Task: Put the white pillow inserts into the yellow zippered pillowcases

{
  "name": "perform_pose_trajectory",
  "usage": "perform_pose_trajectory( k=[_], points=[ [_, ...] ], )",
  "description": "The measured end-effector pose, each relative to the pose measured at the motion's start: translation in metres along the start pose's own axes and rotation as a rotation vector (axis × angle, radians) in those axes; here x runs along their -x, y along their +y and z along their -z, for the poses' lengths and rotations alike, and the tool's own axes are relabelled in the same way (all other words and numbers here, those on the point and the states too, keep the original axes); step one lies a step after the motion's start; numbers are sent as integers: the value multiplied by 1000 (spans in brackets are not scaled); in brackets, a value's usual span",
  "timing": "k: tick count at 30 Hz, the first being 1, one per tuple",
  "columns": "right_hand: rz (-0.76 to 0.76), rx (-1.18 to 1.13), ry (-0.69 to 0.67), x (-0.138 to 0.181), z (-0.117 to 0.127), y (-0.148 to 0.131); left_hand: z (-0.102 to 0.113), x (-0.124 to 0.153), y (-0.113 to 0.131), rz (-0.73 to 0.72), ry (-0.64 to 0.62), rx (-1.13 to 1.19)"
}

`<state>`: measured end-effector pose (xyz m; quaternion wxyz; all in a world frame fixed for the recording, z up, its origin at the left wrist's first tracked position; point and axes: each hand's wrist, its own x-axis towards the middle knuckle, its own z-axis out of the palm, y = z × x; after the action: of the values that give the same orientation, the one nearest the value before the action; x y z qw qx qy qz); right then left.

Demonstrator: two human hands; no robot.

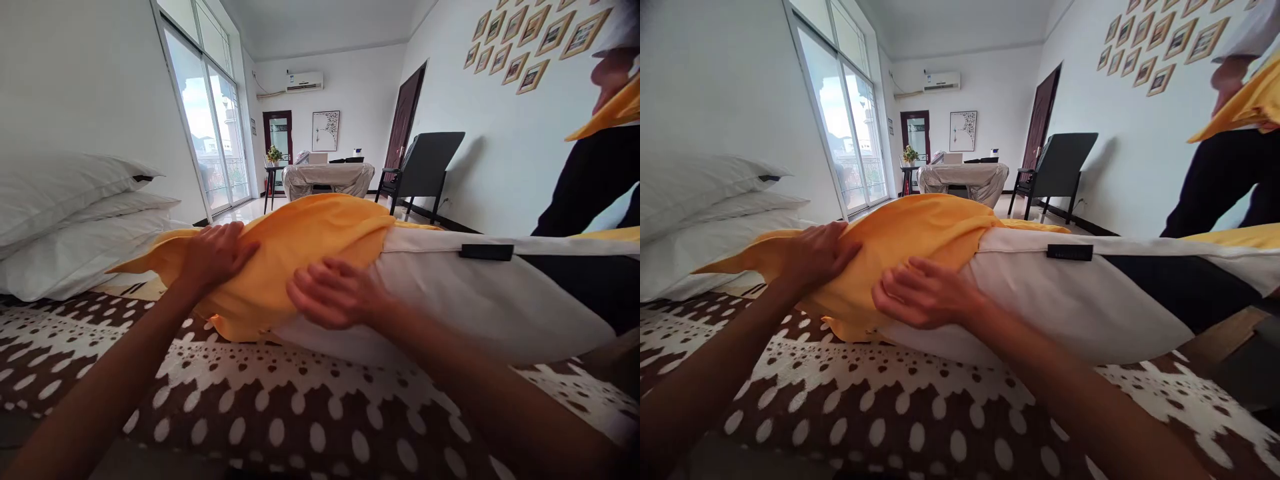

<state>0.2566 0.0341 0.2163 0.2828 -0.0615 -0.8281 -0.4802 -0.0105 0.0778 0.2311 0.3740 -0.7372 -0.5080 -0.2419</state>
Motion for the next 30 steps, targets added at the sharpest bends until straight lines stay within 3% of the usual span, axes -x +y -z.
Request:
perform_pose_trajectory(
  k=[5, 14, 18, 23, 30],
  points=[
    [-68, 15, -80, 22, -7, -29, 4, -4, -1, 172, -205, 52],
    [-273, 283, 29, -5, -25, -29, -4, -3, -5, 262, -60, 223],
    [-441, 301, 36, -4, -30, -11, -2, -3, -7, 283, -35, 209],
    [-713, 370, 48, 26, -18, 32, -11, -8, -11, 351, -16, 183],
    [-1239, 363, -177, 60, -13, 68, -20, -22, 1, 399, -4, 151]
  ],
)
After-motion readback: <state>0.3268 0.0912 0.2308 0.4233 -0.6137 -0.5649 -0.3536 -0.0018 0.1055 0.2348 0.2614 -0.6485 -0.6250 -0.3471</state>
